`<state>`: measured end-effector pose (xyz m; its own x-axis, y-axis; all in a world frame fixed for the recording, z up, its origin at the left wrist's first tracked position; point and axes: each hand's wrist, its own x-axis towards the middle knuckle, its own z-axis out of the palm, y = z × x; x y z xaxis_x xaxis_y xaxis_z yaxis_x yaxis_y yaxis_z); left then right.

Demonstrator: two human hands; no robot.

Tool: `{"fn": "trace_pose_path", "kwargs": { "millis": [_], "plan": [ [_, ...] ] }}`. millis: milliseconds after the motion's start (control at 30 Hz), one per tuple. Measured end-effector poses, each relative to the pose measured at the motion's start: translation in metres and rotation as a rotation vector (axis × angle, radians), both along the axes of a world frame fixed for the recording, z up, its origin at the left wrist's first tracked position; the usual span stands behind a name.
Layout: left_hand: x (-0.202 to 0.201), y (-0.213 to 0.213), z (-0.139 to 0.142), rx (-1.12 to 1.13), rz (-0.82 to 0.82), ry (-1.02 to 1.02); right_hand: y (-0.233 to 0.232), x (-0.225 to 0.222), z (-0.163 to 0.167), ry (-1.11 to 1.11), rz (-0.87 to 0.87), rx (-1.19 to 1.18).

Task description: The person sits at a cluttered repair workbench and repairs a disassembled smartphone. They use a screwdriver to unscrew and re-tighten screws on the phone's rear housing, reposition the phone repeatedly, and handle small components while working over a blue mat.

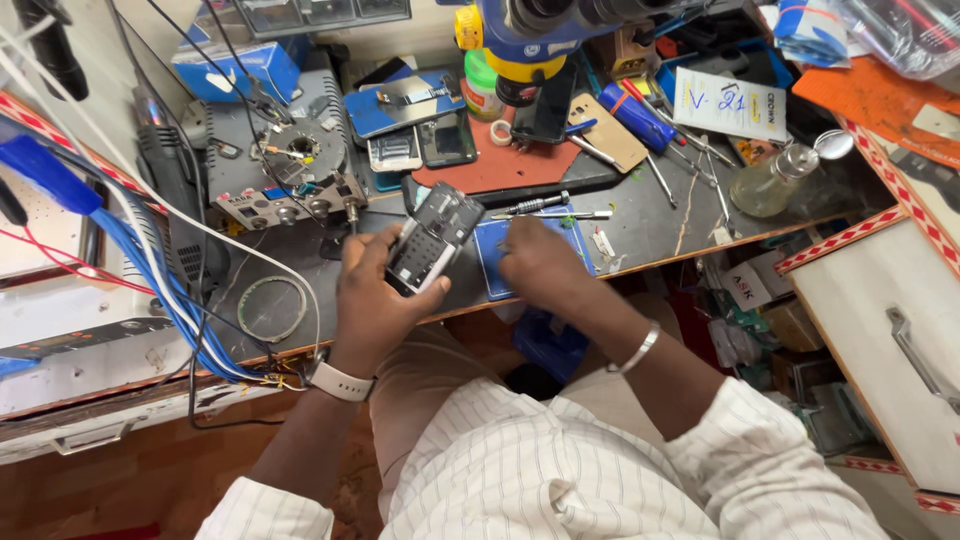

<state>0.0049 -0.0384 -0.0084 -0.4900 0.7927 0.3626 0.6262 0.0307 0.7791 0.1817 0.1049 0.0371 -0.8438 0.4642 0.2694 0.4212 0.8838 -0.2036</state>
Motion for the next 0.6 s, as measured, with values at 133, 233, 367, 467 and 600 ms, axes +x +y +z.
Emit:
{"fn": "trace_pose_path", "kwargs": {
  "millis": [133, 233, 367, 467, 600],
  "plan": [
    [0.009, -0.001, 0.002, -0.014, -0.095, 0.024, 0.029, 0.037, 0.018, 0.146, -0.531, -0.463],
    [0.017, 0.013, 0.004, -0.092, -0.188, 0.052, 0.039, 0.062, 0.022, 0.328, -0.632, -0.500],
    [0.024, 0.034, 0.006, -0.086, -0.313, 0.214, 0.038, 0.076, 0.013, 0.577, -0.520, -0.767],
    [0.025, 0.043, 0.005, -0.066, -0.344, 0.297, 0.034, 0.076, 0.007, 0.610, -0.376, -0.825],
    [0.023, 0.045, -0.002, -0.041, -0.343, 0.311, 0.023, 0.075, -0.003, 0.382, -0.409, -0.567]
  ]
}}
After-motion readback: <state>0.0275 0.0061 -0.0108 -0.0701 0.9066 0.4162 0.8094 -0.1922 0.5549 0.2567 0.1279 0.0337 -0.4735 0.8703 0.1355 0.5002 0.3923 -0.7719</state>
